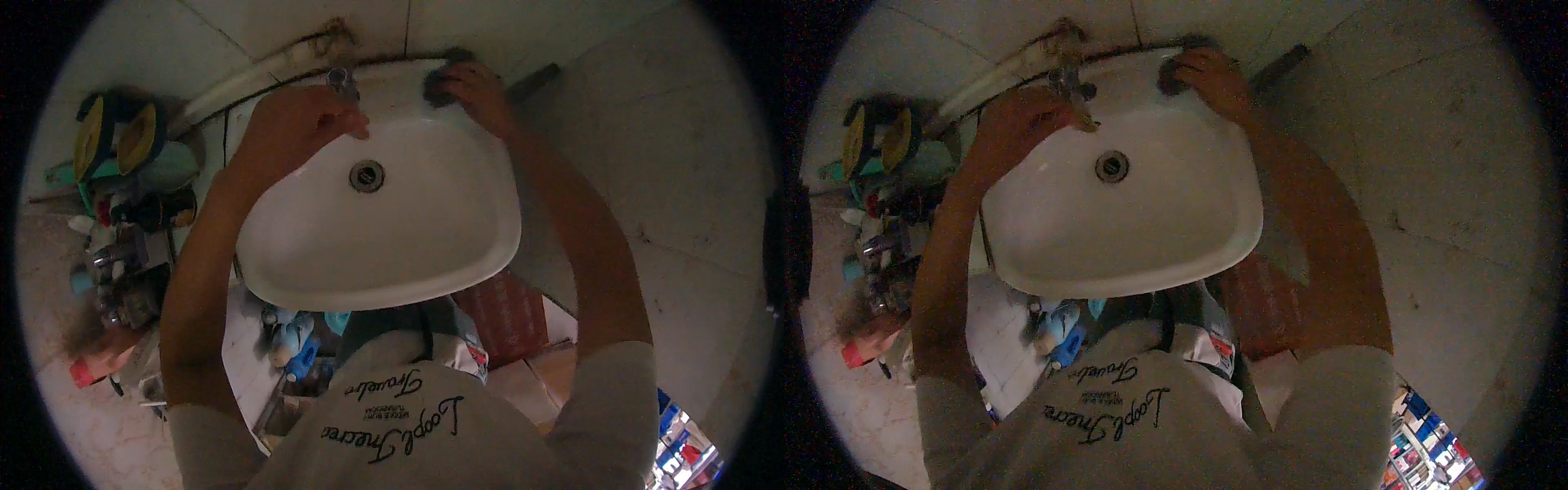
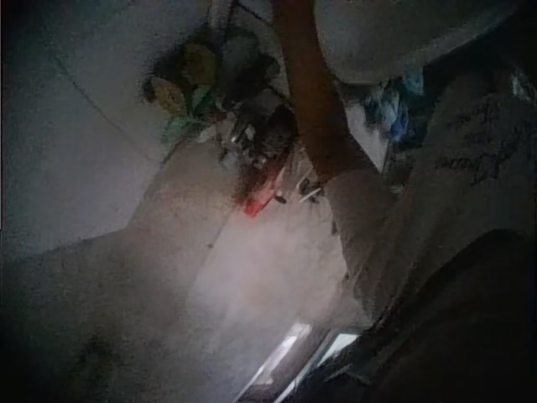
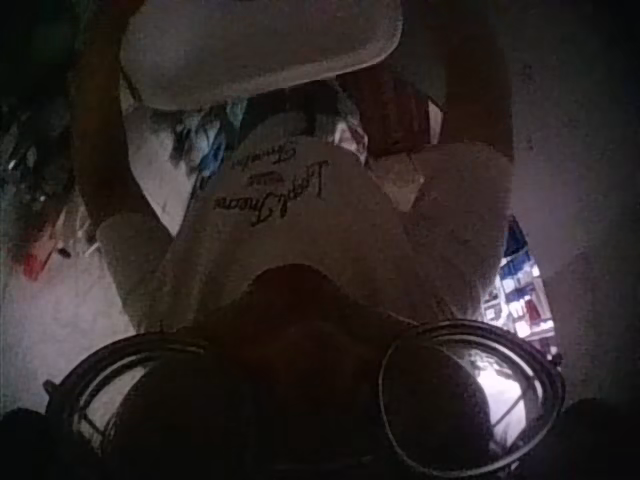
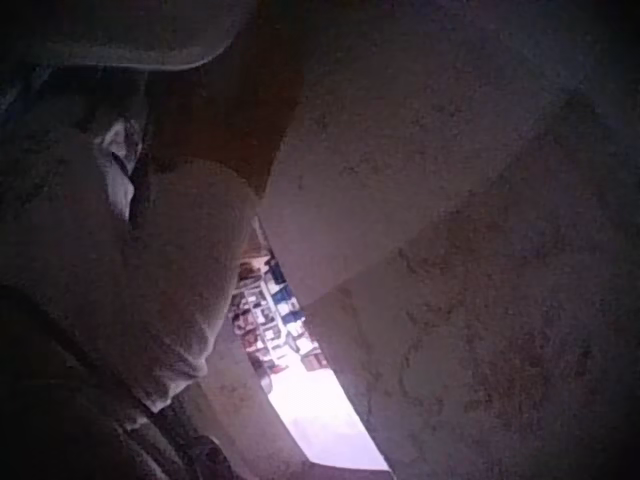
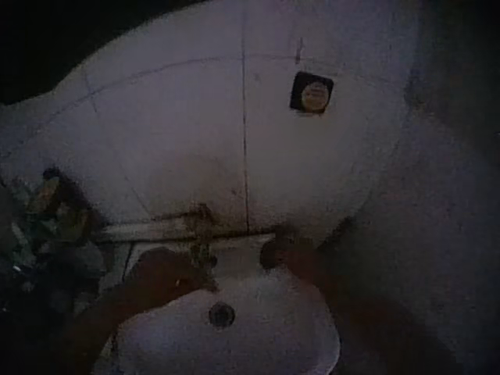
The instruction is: The person washes a yellow comb and a blue brush under running water in a sink, then scrubs them with a small brush. They then pick up a pair of scissors, wipe them with a tissue, and spray them with a red aerosol can.
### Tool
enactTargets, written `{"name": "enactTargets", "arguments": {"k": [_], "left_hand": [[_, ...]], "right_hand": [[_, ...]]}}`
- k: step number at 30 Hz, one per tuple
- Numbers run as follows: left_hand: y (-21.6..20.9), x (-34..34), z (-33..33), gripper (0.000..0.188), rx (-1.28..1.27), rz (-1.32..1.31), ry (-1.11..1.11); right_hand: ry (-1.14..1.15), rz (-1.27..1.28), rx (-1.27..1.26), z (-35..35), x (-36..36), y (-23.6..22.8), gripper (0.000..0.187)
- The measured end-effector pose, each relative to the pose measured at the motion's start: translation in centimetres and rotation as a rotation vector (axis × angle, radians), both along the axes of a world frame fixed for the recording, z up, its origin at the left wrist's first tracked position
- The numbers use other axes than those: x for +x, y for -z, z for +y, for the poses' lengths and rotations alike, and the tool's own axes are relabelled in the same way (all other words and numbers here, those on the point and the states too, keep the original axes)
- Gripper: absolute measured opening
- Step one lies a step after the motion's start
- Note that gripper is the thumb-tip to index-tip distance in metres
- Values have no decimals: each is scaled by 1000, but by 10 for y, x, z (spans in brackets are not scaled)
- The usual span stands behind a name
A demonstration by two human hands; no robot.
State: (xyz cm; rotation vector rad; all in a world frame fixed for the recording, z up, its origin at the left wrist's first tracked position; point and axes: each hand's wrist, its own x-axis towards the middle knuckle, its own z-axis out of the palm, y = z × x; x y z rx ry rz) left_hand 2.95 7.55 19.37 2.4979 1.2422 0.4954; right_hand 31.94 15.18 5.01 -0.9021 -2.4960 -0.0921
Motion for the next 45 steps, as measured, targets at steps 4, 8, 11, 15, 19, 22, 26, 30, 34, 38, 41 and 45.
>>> {"name": "enactTargets", "arguments": {"k": [4, 8, 11, 15, 19, 22, 26, 30, 34, 38, 41, 45], "left_hand": [[10, -13, -2, 20, 67, -67, 56], [7, -12, 1, 21, -9, -43, 63], [6, -15, 6, 21, -26, 9, 104], [8, -17, 15, 22, -78, 44, 176], [11, -20, 17, 22, -4, 69, 168], [13, -28, 19, 22, 31, -72, 209], [-1, -21, 9, 22, -147, 29, 129], [7, -25, -2, 22, -144, -62, 56], [11, -26, -12, 22, -95, -20, -66], [33, -11, -26, 22, 147, -268, -220], [47, -16, -45, 21, -187, -997, -373], [142, -29, -64, 20, -409, -846, -597]], "right_hand": [[-10, -213, -295, -70, -3, -12, 25], [-49, -31, -418, -175, -19, 18, 28], [41, 242, -564, -176, -70, 20, 26], [220, 331, -718, -166, -91, 23, 26], [266, 456, -762, -145, -84, -15, 23], [327, 598, -1057, -137, -88, -27, 22], [438, 462, -959, -144, -105, -21, 31], [259, 388, -788, -142, -118, -35, 25], [233, 291, -511, -119, -100, -65, 24], [161, 395, -476, -71, -65, -55, 28], [356, -185, -79, -69, -57, -65, 41], [332, 253, -408, -84, -108, -101, 54]]}}
